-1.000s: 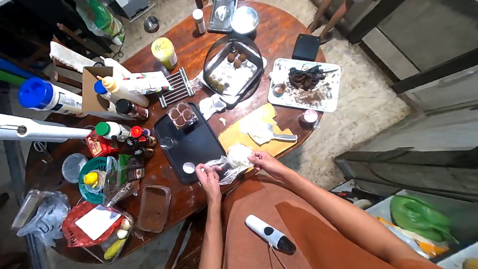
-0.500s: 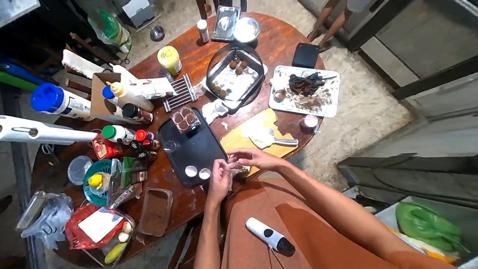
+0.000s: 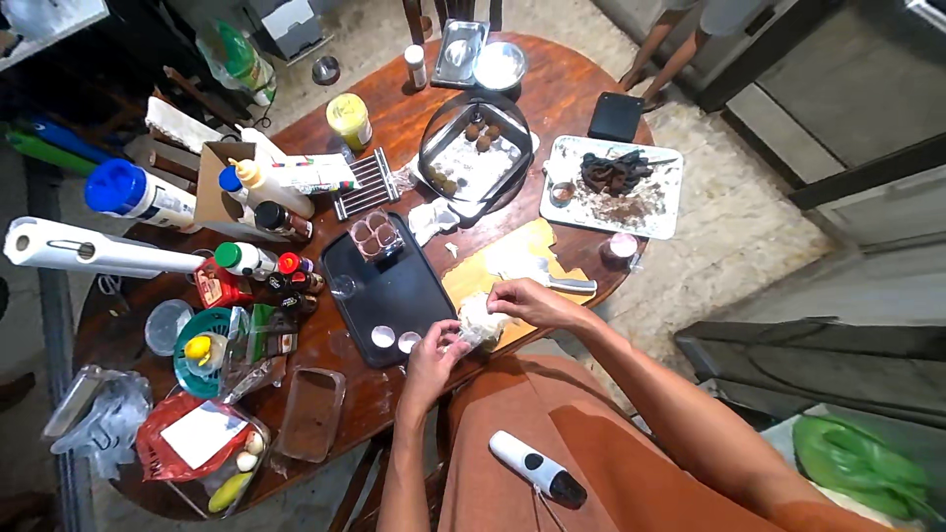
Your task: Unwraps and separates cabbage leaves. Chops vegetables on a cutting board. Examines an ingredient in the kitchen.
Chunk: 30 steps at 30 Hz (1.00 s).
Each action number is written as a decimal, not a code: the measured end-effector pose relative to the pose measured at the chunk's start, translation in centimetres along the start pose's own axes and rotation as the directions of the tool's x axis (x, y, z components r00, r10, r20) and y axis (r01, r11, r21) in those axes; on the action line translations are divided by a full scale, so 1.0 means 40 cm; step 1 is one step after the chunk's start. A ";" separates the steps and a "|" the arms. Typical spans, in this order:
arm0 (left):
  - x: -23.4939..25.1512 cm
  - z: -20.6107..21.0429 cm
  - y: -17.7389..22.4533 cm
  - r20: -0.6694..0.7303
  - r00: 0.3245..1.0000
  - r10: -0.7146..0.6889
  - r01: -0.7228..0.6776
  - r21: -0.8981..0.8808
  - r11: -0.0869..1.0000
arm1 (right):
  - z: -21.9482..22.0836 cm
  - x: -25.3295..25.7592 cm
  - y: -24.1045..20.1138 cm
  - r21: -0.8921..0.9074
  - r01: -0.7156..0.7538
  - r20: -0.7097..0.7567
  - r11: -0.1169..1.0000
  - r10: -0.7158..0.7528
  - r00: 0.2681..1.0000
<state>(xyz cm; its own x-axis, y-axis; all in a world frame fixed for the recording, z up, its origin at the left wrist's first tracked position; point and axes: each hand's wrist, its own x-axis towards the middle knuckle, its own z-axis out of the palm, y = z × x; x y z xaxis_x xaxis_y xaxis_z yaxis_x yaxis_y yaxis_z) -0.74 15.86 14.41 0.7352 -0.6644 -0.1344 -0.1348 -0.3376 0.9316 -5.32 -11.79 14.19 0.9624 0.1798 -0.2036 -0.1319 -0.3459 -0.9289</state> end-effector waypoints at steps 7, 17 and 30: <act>-0.002 -0.003 -0.018 0.069 0.996 0.050 -0.076 0.451 0.889 | -0.041 -0.008 -0.018 -0.135 -0.005 0.035 0.991 0.010 0.999; -0.012 -0.018 -0.030 -0.067 0.998 0.012 -0.002 0.141 0.990 | -0.088 -0.033 -0.005 -0.162 -0.125 0.169 0.979 0.152 0.974; -0.005 0.015 0.016 -0.060 0.998 -0.037 -0.008 -0.611 0.791 | 0.060 -0.037 0.033 0.713 -0.004 -0.092 0.702 0.099 0.991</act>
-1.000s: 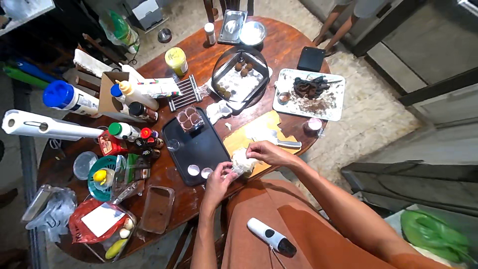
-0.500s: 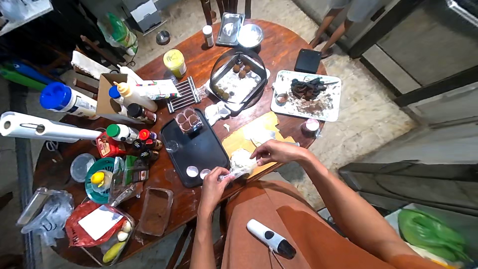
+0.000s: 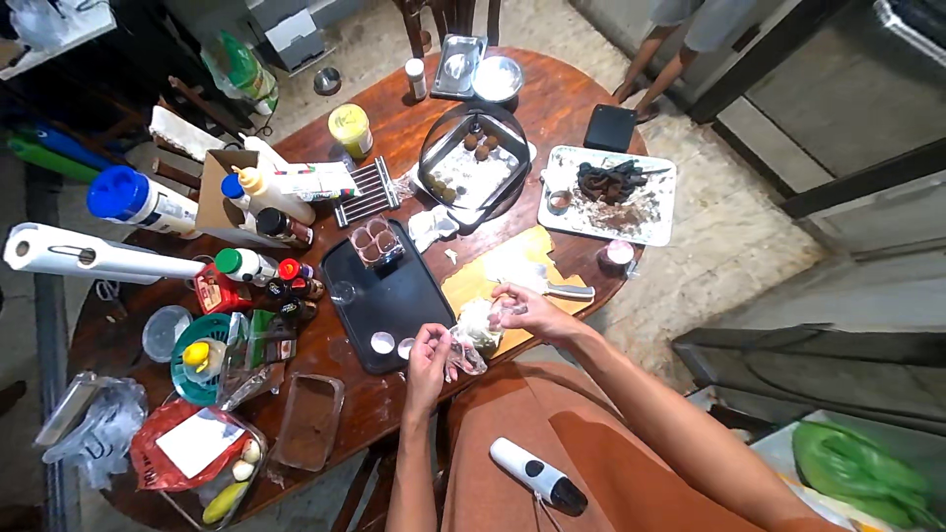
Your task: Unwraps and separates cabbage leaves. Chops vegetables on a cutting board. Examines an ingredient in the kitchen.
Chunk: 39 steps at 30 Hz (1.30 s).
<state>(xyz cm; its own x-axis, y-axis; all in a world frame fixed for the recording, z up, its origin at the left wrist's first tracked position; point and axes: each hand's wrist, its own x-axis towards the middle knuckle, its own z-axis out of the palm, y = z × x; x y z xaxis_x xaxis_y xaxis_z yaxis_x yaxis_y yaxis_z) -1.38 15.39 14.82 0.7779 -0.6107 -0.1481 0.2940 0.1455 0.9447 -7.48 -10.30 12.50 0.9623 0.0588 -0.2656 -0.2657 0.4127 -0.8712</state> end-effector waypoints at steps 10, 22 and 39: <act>0.014 -0.033 -0.016 -0.278 0.949 0.146 0.043 0.575 0.817 | -0.028 -0.013 -0.009 -0.255 -0.152 -0.182 0.955 0.107 0.977; 0.028 -0.056 -0.032 -0.387 0.919 0.082 -0.034 0.131 0.991 | -0.074 -0.003 -0.047 -0.359 -0.057 -0.275 0.932 -0.047 0.960; 0.000 0.044 -0.138 -0.259 0.956 0.140 0.000 0.473 0.881 | -0.044 0.054 -0.030 0.218 0.192 -0.611 0.957 -0.019 0.791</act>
<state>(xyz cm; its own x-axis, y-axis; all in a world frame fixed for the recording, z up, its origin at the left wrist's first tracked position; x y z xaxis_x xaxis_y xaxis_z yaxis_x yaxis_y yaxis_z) -3.98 13.22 10.14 0.9284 -0.3615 -0.0855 -0.0039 -0.2396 0.9709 -5.20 -12.28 12.24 0.7311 -0.5169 -0.4454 -0.0571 0.6042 -0.7948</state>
